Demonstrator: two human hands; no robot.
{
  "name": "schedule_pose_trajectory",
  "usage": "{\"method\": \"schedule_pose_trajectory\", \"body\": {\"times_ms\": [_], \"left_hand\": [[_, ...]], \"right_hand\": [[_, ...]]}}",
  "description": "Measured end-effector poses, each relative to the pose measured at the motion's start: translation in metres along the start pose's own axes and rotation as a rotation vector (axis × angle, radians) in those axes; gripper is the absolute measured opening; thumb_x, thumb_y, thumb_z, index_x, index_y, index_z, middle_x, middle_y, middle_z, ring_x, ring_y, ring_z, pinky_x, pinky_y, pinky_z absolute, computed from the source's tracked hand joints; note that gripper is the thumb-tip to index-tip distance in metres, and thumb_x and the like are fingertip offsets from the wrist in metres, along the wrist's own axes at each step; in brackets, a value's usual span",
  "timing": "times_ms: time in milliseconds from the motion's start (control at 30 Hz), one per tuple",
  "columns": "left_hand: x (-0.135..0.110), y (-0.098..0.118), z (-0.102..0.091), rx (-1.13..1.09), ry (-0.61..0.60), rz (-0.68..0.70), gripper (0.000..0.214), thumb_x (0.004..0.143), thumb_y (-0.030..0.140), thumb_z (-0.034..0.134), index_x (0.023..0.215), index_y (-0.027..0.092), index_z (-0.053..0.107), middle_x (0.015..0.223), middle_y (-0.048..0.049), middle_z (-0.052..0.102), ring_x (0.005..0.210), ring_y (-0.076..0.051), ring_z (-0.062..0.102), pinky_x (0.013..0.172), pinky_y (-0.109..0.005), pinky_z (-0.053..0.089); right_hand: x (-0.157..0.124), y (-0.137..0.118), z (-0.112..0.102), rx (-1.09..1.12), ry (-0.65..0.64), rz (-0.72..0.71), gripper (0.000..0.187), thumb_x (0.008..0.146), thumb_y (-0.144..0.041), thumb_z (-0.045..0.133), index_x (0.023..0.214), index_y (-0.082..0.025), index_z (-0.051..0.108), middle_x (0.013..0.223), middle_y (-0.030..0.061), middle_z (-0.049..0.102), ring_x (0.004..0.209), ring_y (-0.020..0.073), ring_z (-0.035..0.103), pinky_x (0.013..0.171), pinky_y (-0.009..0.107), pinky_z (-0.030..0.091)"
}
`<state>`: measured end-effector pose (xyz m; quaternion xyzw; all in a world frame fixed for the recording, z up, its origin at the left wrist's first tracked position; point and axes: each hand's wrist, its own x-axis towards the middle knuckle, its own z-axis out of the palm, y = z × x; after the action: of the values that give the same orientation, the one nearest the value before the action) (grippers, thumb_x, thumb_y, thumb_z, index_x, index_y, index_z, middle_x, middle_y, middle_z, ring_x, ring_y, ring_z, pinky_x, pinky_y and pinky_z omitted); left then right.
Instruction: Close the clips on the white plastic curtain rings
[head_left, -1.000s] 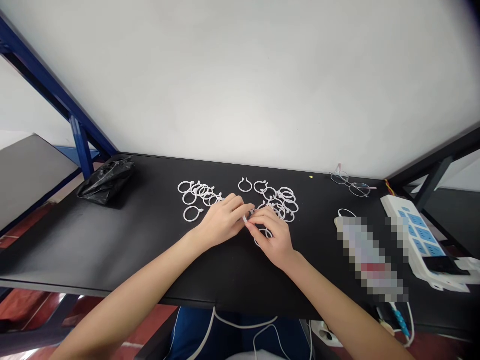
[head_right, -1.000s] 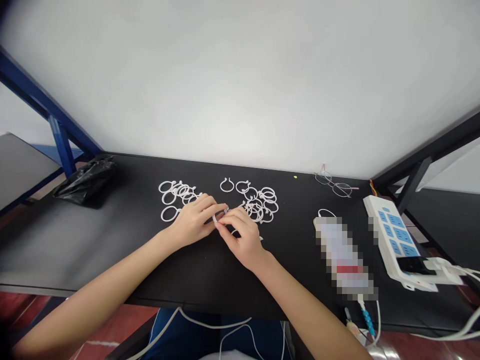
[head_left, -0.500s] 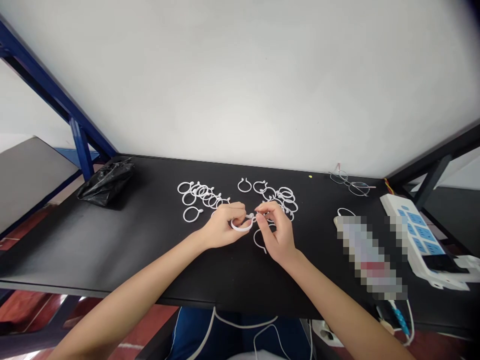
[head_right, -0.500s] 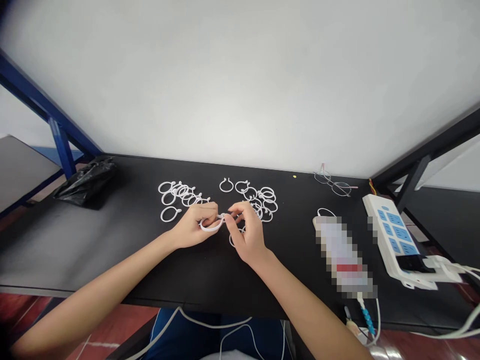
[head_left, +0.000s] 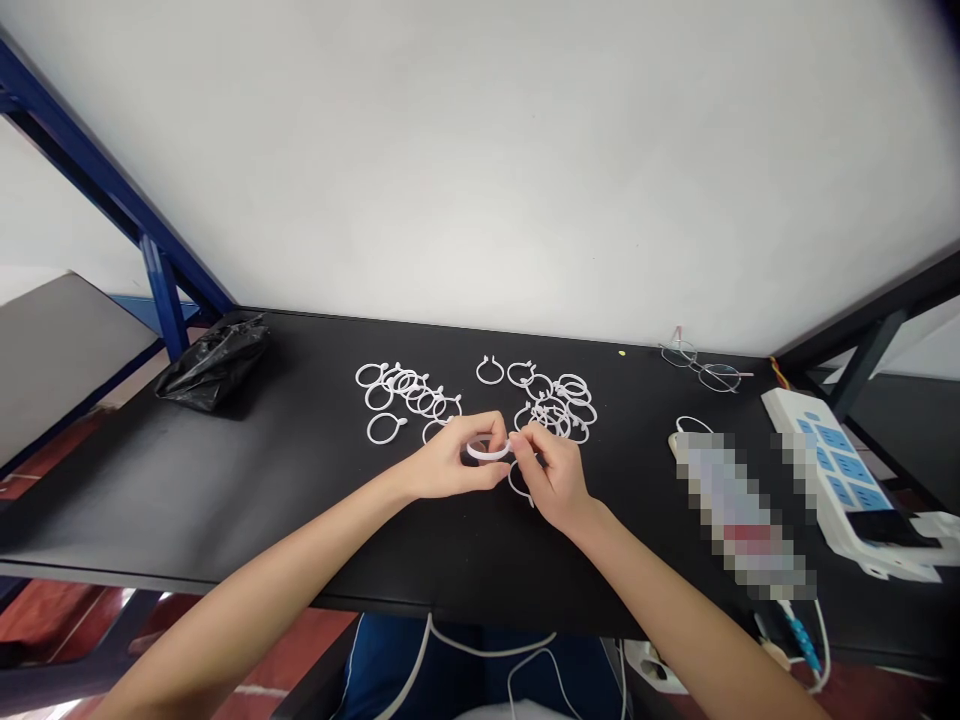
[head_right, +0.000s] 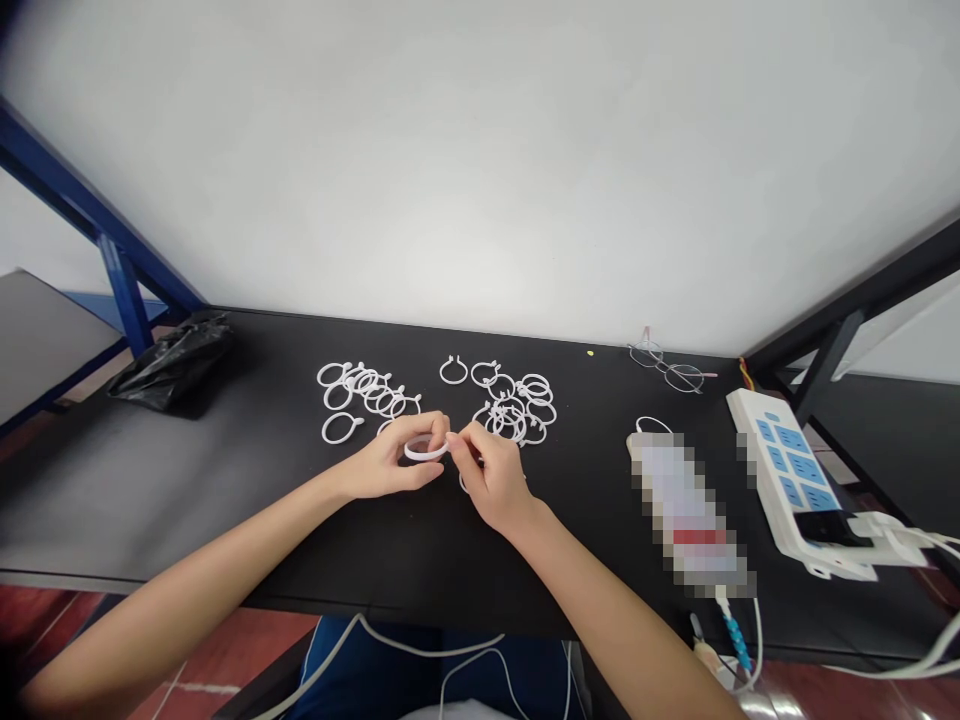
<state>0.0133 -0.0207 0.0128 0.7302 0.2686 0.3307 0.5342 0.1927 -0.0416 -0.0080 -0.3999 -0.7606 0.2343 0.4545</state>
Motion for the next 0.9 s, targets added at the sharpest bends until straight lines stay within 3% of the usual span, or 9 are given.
{"method": "schedule_pose_trajectory", "body": {"times_ms": [200, 433, 667, 900], "left_hand": [[0.0, 0.0002, 0.0043, -0.08, -0.001, -0.11, 0.029, 0.089, 0.046, 0.055, 0.09, 0.019, 0.044, 0.069, 0.0041, 0.044, 0.061, -0.009, 0.038, 0.056, -0.023, 0.033], [-0.0005, -0.0002, 0.004, 0.032, 0.022, -0.112, 0.038, 0.096, 0.045, 0.042, 0.07, 0.017, 0.041, 0.059, 0.0061, 0.03, 0.056, -0.008, 0.027, 0.053, -0.024, 0.024], [-0.0018, -0.0018, 0.004, 0.016, 0.026, -0.117, 0.04, 0.096, 0.043, 0.042, 0.068, 0.016, 0.044, 0.057, 0.0048, 0.043, 0.052, -0.007, 0.034, 0.051, -0.022, 0.027], [0.0001, -0.0028, 0.0037, 0.145, 0.073, -0.14, 0.045, 0.097, 0.048, 0.035, 0.069, 0.016, 0.047, 0.057, 0.0036, 0.05, 0.05, -0.007, 0.038, 0.052, -0.022, 0.031]], "right_hand": [[-0.0027, 0.0017, 0.0017, 0.009, -0.017, -0.051, 0.028, 0.096, -0.027, 0.046, 0.069, -0.021, 0.043, 0.055, -0.0062, 0.04, 0.045, 0.0076, 0.038, 0.046, 0.022, 0.031], [-0.0014, 0.0023, 0.0037, 0.032, -0.059, -0.019, 0.03, 0.097, -0.022, 0.046, 0.068, -0.02, 0.039, 0.057, -0.0065, 0.036, 0.048, 0.0072, 0.036, 0.048, 0.022, 0.028], [-0.0016, 0.0035, 0.0011, 0.052, -0.162, 0.032, 0.03, 0.098, -0.023, 0.042, 0.069, -0.02, 0.04, 0.057, -0.0064, 0.036, 0.048, 0.0071, 0.035, 0.049, 0.022, 0.029], [-0.0006, 0.0007, -0.0007, 0.086, -0.185, 0.042, 0.024, 0.099, -0.023, 0.044, 0.078, -0.019, 0.056, 0.061, -0.0045, 0.048, 0.05, 0.0074, 0.042, 0.052, 0.022, 0.035]]}}
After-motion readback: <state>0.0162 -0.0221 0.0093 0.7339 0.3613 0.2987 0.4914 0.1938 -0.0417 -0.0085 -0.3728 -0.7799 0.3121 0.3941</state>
